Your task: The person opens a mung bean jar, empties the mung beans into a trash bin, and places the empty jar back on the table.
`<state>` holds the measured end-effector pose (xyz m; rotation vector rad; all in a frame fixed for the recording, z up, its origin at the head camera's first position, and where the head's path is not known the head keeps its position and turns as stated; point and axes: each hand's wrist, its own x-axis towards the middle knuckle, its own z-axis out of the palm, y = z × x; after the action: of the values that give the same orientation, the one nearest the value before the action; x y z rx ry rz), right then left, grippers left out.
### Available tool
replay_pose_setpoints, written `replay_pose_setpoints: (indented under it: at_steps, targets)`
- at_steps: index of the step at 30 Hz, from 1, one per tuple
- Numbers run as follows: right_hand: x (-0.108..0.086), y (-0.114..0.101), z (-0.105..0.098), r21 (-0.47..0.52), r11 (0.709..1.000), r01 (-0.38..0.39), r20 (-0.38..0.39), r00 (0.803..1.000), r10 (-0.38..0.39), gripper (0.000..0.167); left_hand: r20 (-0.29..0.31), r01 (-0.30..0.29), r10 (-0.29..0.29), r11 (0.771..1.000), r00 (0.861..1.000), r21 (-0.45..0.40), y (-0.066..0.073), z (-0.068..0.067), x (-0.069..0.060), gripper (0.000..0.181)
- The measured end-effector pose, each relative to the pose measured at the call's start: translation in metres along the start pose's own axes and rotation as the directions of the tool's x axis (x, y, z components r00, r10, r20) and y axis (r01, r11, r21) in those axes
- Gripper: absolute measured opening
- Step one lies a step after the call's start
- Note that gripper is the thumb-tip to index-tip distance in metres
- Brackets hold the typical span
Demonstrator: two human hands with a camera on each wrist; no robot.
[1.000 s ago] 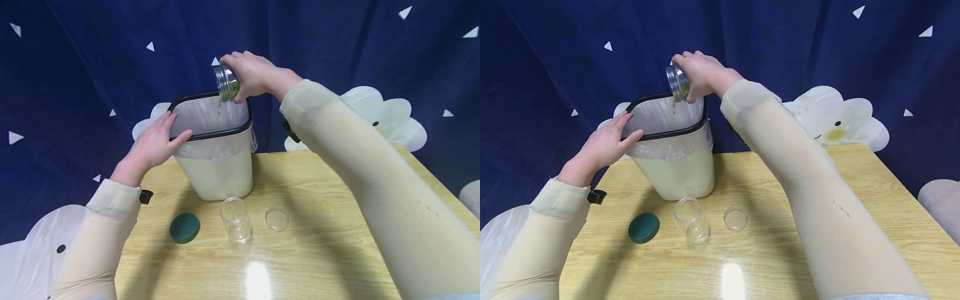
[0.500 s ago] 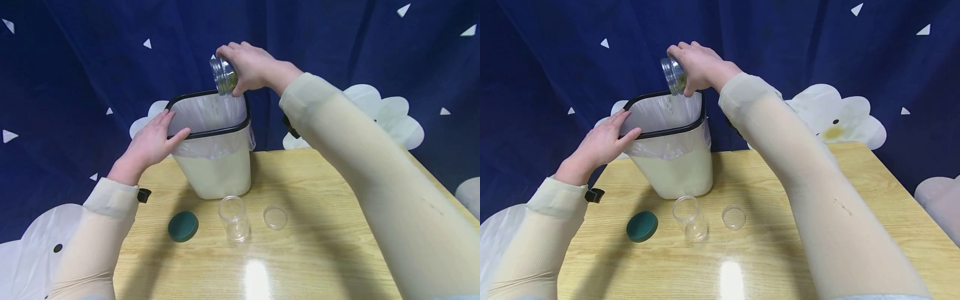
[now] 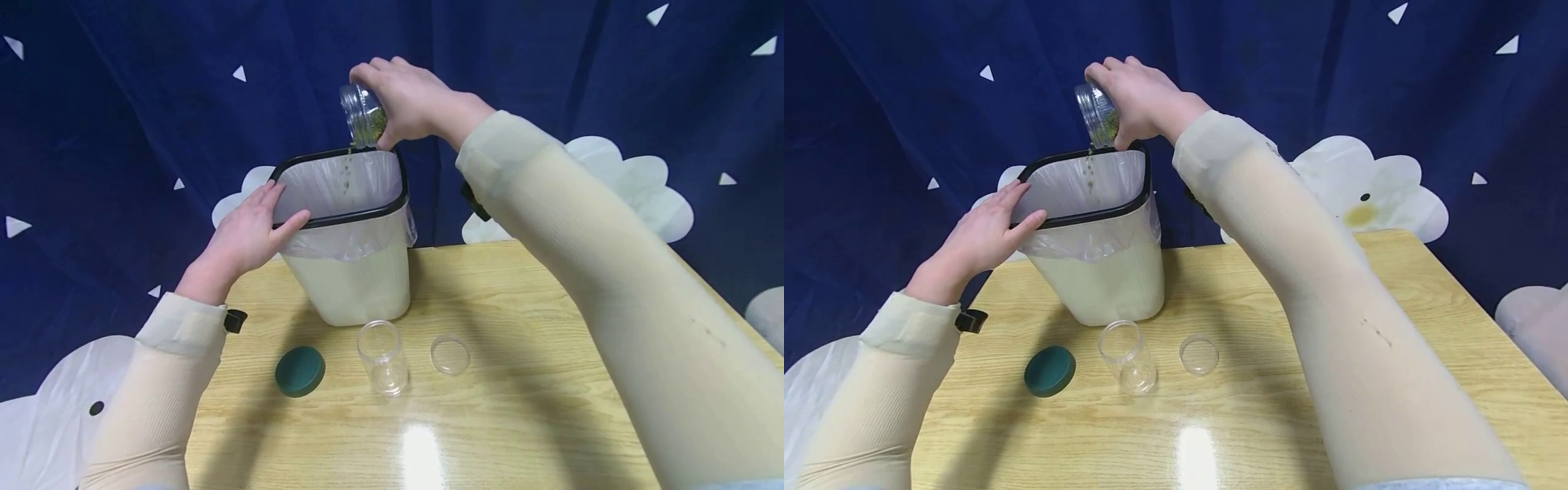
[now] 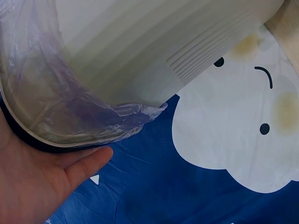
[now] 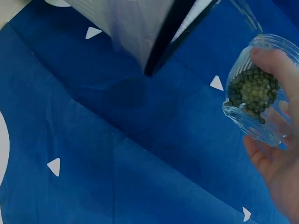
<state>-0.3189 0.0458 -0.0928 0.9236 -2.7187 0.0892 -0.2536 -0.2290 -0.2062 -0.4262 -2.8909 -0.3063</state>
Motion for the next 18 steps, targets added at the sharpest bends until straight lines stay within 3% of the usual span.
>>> replay_pose_setpoints:
  at_steps: [18]
  targets:
    - [-0.0013, -0.0018, 0.0045, -0.002, 1.000, 0.008, 0.022, 1.000, -0.008, 0.098, -0.001, -0.005, 0.005, 1.000, 1.000, -0.003, 0.0001, 0.0000, -0.0006, 0.091]
